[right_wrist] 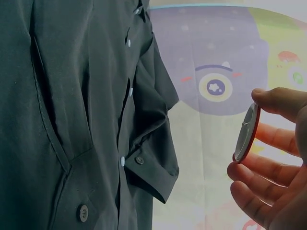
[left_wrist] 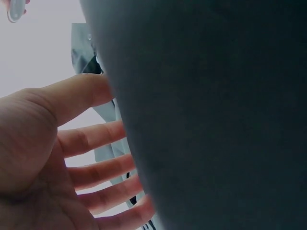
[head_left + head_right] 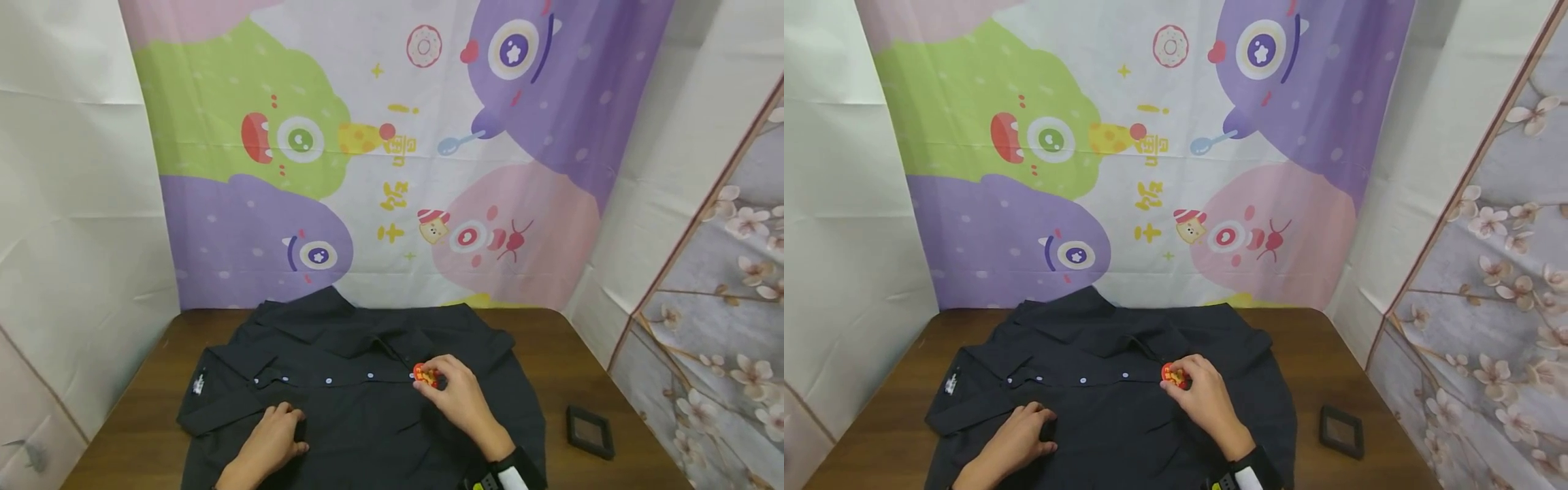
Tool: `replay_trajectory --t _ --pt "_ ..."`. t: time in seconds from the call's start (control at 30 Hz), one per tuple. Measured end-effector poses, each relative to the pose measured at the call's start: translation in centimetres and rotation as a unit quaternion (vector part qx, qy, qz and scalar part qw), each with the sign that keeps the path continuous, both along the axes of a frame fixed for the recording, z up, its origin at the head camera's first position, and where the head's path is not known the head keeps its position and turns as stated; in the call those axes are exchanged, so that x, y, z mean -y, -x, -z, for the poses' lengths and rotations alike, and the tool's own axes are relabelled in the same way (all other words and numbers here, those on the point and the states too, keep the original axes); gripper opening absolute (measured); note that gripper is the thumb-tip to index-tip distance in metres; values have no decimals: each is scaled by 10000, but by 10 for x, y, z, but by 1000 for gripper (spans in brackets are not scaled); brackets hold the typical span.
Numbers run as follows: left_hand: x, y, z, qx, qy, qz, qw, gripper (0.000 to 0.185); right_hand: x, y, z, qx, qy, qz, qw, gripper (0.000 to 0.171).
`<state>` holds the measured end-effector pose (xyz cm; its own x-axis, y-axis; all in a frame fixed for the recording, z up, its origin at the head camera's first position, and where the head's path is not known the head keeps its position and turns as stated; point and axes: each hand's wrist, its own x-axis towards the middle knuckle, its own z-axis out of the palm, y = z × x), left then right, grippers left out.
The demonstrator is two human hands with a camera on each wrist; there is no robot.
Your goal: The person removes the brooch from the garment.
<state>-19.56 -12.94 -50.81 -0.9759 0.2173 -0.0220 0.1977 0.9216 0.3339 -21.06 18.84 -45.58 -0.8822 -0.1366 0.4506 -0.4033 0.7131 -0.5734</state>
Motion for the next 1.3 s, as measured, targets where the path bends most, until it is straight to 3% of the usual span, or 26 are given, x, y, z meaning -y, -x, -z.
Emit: replay_trajectory --t 0.47,0.87,1.3 --pt "0 1 -2 130 76 8 9999 39 -1 3 -3 -313 -18 -23 9995 24" --pt "-4 -3 1 217 23 36 9998 38 -9 -5 -4 -471 -179 102 9987 25" --pt "-1 2 -2 393 -14 -98 9992 38 -17 2 -8 -769 -290 198 9964 26"
